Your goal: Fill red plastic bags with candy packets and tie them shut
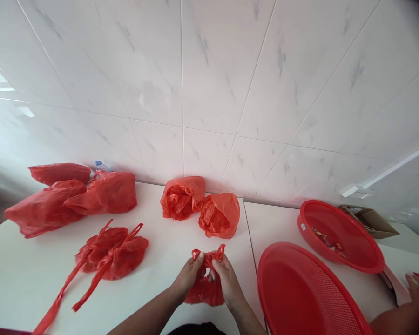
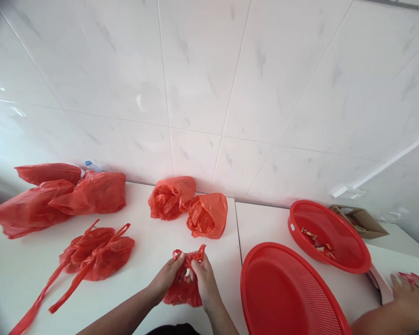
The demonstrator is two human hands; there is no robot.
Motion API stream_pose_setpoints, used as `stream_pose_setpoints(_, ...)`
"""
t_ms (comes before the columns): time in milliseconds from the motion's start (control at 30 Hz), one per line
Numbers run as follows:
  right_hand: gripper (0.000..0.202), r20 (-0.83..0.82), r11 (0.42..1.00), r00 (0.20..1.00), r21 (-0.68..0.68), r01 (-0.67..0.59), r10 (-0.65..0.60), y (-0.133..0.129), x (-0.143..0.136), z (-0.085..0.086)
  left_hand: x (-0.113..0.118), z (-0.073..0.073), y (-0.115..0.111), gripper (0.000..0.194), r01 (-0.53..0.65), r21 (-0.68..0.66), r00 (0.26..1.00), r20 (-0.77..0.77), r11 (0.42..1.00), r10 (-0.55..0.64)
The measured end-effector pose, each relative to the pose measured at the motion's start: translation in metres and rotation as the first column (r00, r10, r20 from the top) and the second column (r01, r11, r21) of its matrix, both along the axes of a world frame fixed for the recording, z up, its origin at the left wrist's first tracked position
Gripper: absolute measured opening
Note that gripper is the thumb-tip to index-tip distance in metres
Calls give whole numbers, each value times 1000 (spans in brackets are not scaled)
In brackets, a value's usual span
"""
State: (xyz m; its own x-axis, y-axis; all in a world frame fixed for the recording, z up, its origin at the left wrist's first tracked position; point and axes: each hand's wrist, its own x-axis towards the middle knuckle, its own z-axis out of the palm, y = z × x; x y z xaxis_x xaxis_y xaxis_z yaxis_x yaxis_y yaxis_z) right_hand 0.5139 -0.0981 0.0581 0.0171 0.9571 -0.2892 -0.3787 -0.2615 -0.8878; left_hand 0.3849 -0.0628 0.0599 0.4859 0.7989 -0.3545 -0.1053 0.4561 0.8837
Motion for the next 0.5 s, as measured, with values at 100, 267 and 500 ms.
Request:
stream_pose_setpoints(100,42,-155,998,987,31,-46,50,1,5,11,3,5,10,50,-76,-114,993,82,991,85)
stream_pose_setpoints(267,40,128,987,982,59,-148,140,6,15,11,3,9,21,43,-123,-213,978,139,969,155)
stream_pose_setpoints(500,21,424,1000,906,-23,5,5,15,13,-19,-1,12,13,43,17,-35,997,81,999,-14)
